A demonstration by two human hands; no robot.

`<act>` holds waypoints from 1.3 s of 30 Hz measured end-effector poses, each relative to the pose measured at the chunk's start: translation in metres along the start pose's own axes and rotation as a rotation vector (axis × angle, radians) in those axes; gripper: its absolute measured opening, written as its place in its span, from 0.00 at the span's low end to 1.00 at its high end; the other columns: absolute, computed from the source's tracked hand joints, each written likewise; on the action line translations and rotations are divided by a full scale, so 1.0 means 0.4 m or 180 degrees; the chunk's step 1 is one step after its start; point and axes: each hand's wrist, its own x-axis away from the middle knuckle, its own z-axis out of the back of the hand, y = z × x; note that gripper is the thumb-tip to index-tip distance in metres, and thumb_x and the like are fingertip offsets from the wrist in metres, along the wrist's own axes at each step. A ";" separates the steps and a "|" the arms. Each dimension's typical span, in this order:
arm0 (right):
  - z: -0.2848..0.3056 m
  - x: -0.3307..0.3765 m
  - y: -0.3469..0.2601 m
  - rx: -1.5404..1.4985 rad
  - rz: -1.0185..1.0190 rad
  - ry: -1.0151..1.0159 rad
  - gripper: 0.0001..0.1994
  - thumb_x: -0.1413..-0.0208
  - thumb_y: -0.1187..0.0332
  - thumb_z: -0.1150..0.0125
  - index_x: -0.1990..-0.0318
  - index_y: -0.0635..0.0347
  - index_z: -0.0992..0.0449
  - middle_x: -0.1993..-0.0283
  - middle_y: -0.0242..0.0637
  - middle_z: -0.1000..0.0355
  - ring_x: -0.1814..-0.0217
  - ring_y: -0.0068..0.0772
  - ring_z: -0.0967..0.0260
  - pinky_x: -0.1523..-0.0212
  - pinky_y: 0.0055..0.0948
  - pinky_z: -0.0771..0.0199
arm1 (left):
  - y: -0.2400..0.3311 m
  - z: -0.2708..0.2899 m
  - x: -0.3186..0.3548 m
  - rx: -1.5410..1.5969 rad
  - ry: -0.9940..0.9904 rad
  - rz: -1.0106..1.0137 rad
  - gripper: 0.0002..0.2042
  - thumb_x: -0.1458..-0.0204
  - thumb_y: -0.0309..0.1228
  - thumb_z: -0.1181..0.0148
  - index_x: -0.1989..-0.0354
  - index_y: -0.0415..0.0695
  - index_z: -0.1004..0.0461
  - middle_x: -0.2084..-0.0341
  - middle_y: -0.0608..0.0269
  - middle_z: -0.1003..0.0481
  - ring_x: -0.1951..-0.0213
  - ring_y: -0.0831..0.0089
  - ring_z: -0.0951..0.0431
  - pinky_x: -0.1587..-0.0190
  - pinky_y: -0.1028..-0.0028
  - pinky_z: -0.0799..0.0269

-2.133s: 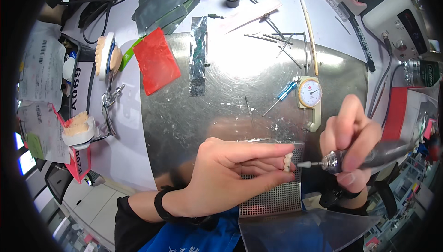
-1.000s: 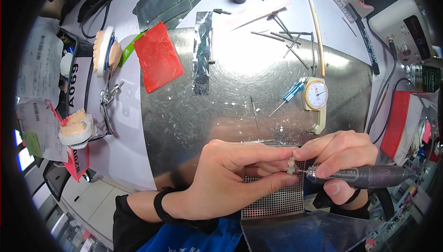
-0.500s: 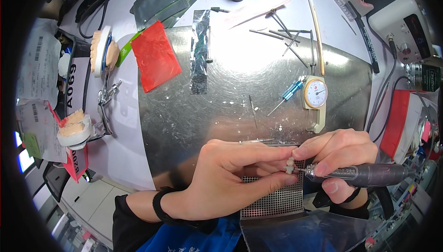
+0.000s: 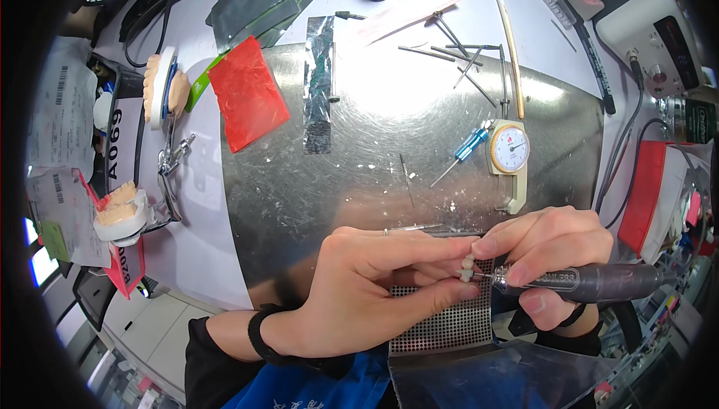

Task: Measuring a dental bridge mold with a thickness gauge and refining it with a rotary tool at a lab workbench.

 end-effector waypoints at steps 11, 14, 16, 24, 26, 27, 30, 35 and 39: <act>-0.001 -0.001 0.002 0.0028 0.0005 -0.0001 0.09 0.60 0.72 0.32 0.70 0.67 0.18 0.67 0.49 0.21 0.62 0.45 0.18 0.60 0.32 0.15 | -0.002 0.000 -0.002 0.0036 -0.0005 -0.0031 0.18 0.51 0.11 0.35 0.50 0.28 0.24 0.61 0.48 0.19 0.58 0.70 0.17 0.56 0.76 0.20; 0.005 0.003 0.013 -0.0028 0.0136 -0.0094 0.09 0.60 0.71 0.32 0.70 0.67 0.18 0.67 0.49 0.20 0.62 0.45 0.18 0.61 0.32 0.15 | -0.001 0.001 -0.003 -0.0011 -0.0010 -0.0035 0.18 0.51 0.11 0.35 0.50 0.28 0.24 0.61 0.48 0.19 0.59 0.70 0.17 0.56 0.75 0.20; 0.001 0.001 0.001 0.0004 0.0032 -0.0046 0.09 0.60 0.71 0.32 0.70 0.67 0.18 0.67 0.48 0.21 0.62 0.46 0.18 0.61 0.33 0.15 | 0.000 -0.001 -0.001 -0.0012 0.0017 -0.0026 0.18 0.51 0.11 0.35 0.50 0.28 0.24 0.61 0.48 0.19 0.59 0.70 0.17 0.56 0.75 0.20; 0.004 0.002 0.003 0.0008 0.0002 -0.0037 0.09 0.60 0.72 0.32 0.70 0.68 0.18 0.69 0.47 0.21 0.62 0.47 0.18 0.59 0.34 0.15 | 0.000 -0.001 -0.002 0.0019 0.0034 -0.0037 0.18 0.51 0.12 0.35 0.49 0.28 0.24 0.61 0.48 0.19 0.58 0.70 0.17 0.55 0.75 0.20; 0.006 0.002 0.008 -0.0127 0.0092 -0.0128 0.09 0.60 0.72 0.32 0.70 0.68 0.18 0.70 0.46 0.21 0.62 0.48 0.18 0.59 0.35 0.14 | 0.003 0.000 -0.002 -0.0038 -0.0019 0.0030 0.18 0.51 0.12 0.35 0.49 0.29 0.24 0.61 0.49 0.19 0.59 0.71 0.17 0.55 0.75 0.20; 0.005 0.002 0.010 -0.0131 0.0095 -0.0129 0.09 0.60 0.72 0.32 0.70 0.68 0.18 0.70 0.46 0.21 0.62 0.48 0.18 0.59 0.35 0.14 | 0.002 0.000 -0.002 -0.0041 -0.0015 0.0030 0.18 0.51 0.12 0.35 0.49 0.29 0.24 0.61 0.49 0.19 0.59 0.71 0.17 0.55 0.75 0.20; 0.004 0.000 0.007 -0.0096 0.0067 -0.0109 0.09 0.60 0.73 0.32 0.70 0.69 0.19 0.71 0.45 0.21 0.62 0.49 0.18 0.59 0.36 0.14 | 0.005 -0.002 -0.003 -0.0051 0.0017 0.0038 0.18 0.51 0.12 0.35 0.49 0.29 0.24 0.61 0.50 0.19 0.59 0.71 0.17 0.55 0.76 0.20; 0.006 -0.002 0.013 -0.0152 0.0208 -0.0166 0.09 0.60 0.73 0.33 0.70 0.69 0.19 0.71 0.46 0.21 0.63 0.49 0.18 0.60 0.37 0.14 | 0.008 0.004 -0.004 -0.0178 -0.0054 0.0039 0.18 0.51 0.12 0.34 0.49 0.29 0.24 0.61 0.50 0.19 0.60 0.72 0.17 0.56 0.76 0.20; 0.003 0.000 0.010 -0.0203 0.0108 -0.0086 0.08 0.60 0.74 0.33 0.70 0.69 0.19 0.71 0.45 0.22 0.63 0.50 0.18 0.59 0.38 0.14 | 0.011 0.003 -0.004 -0.0171 -0.0021 0.0073 0.18 0.51 0.13 0.34 0.50 0.29 0.24 0.62 0.50 0.18 0.60 0.72 0.17 0.56 0.76 0.20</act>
